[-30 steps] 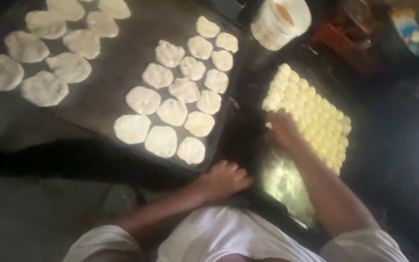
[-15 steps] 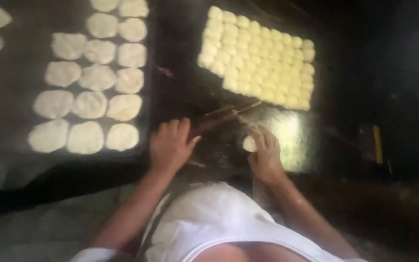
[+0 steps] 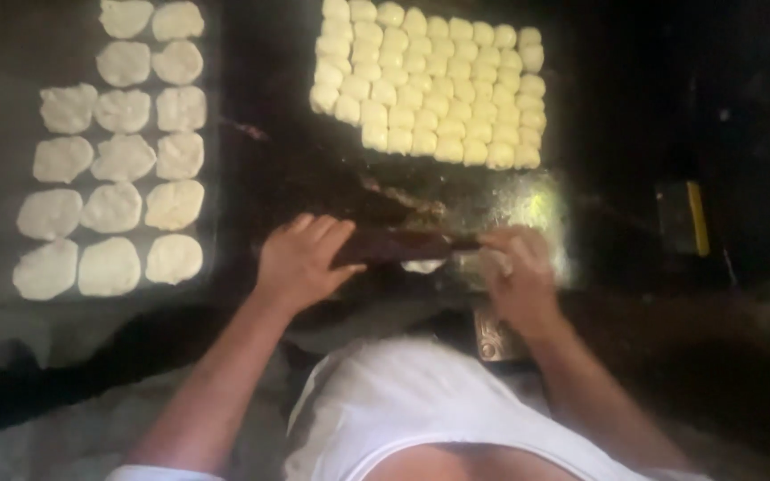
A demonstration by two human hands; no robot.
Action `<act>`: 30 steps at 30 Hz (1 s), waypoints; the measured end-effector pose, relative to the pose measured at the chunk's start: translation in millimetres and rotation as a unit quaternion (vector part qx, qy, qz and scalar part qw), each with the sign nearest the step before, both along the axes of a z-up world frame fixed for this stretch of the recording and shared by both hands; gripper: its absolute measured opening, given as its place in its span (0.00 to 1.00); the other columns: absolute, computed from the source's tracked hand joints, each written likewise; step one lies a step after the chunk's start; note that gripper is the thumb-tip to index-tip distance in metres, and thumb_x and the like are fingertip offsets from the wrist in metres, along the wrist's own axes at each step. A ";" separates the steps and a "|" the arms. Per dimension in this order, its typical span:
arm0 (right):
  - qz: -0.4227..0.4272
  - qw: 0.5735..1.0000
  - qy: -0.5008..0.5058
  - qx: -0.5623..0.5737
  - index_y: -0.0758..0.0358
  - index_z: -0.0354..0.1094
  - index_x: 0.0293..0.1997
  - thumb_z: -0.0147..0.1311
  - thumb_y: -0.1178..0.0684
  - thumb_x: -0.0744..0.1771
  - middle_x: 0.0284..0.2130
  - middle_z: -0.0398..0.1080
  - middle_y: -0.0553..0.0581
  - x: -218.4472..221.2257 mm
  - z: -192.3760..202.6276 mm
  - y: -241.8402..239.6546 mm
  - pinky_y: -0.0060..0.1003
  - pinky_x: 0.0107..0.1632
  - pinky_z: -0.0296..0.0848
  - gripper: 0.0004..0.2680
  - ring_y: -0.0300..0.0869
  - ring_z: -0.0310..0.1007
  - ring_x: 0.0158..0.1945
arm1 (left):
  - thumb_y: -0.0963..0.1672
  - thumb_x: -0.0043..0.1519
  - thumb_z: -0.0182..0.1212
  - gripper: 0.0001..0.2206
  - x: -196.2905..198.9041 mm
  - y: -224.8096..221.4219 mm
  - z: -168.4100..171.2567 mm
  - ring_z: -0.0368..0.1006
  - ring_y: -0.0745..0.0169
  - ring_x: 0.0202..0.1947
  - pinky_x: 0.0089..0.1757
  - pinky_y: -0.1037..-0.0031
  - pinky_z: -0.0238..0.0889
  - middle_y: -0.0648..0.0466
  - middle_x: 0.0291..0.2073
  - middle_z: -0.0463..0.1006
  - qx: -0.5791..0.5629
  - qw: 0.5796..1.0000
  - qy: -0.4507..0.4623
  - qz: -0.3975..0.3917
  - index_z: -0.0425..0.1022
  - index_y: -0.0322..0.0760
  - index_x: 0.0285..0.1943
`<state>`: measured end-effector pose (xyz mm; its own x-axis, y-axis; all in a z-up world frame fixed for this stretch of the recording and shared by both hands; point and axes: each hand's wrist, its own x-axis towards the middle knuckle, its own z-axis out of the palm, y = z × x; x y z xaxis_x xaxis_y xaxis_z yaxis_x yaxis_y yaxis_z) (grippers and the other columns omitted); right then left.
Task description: Rolling out small pieces of dough and placing them on baking trays.
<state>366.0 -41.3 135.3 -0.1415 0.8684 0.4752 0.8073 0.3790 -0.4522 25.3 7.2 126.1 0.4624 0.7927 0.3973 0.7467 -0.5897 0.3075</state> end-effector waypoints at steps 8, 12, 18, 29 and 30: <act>-0.124 0.983 -0.135 0.006 0.64 0.71 0.51 0.45 0.53 0.74 0.42 0.74 0.69 54.0 -74.1 106.9 0.58 0.47 0.71 0.08 0.65 0.73 0.44 | 0.60 0.68 0.49 0.29 37.2 57.7 14.1 0.74 0.44 0.54 0.47 0.56 0.71 0.47 0.66 0.66 -0.205 0.971 0.101 0.067 0.65 0.44 0.71; -0.092 0.969 -0.094 -0.210 0.61 0.72 0.53 0.45 0.53 0.72 0.42 0.76 0.69 41.5 -53.1 46.5 0.50 0.46 0.77 0.09 0.59 0.79 0.45 | 0.61 0.56 0.61 0.38 28.4 25.5 -3.6 0.70 0.41 0.55 0.43 0.50 0.69 0.40 0.63 0.67 -0.116 0.989 0.089 -0.008 0.65 0.38 0.70; 0.055 0.985 -0.044 -0.157 0.64 0.72 0.52 0.58 0.57 0.66 0.43 0.76 0.66 -26.2 0.9 47.4 0.46 0.46 0.76 0.10 0.56 0.77 0.42 | 0.54 0.54 0.70 0.30 3.0 -3.2 -7.1 0.71 0.53 0.52 0.44 0.60 0.69 0.55 0.54 0.75 -0.102 0.986 0.100 -0.089 0.71 0.45 0.65; 0.082 0.938 -0.028 -0.335 0.63 0.72 0.45 0.64 0.53 0.64 0.35 0.73 0.55 -88.7 -1.7 111.1 0.38 0.44 0.74 0.10 0.42 0.74 0.38 | 0.54 0.55 0.66 0.29 -72.4 -27.8 -35.4 0.71 0.50 0.54 0.48 0.57 0.66 0.53 0.53 0.75 -0.047 0.994 0.043 -0.091 0.71 0.44 0.64; 0.127 0.913 0.111 -0.372 0.63 0.70 0.47 0.63 0.55 0.63 0.38 0.73 0.52 -106.6 11.3 125.3 0.36 0.44 0.75 0.10 0.37 0.73 0.41 | 0.56 0.57 0.65 0.29 -71.7 -24.5 -39.4 0.70 0.49 0.54 0.48 0.57 0.66 0.52 0.54 0.75 -0.048 0.995 0.007 -0.090 0.71 0.44 0.65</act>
<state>259.4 84.0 146.6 -0.3547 0.9154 -0.1904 0.5928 0.0627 -0.8029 -46.5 -17.3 86.7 0.6058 0.7302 0.3160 0.6358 -0.6830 0.3596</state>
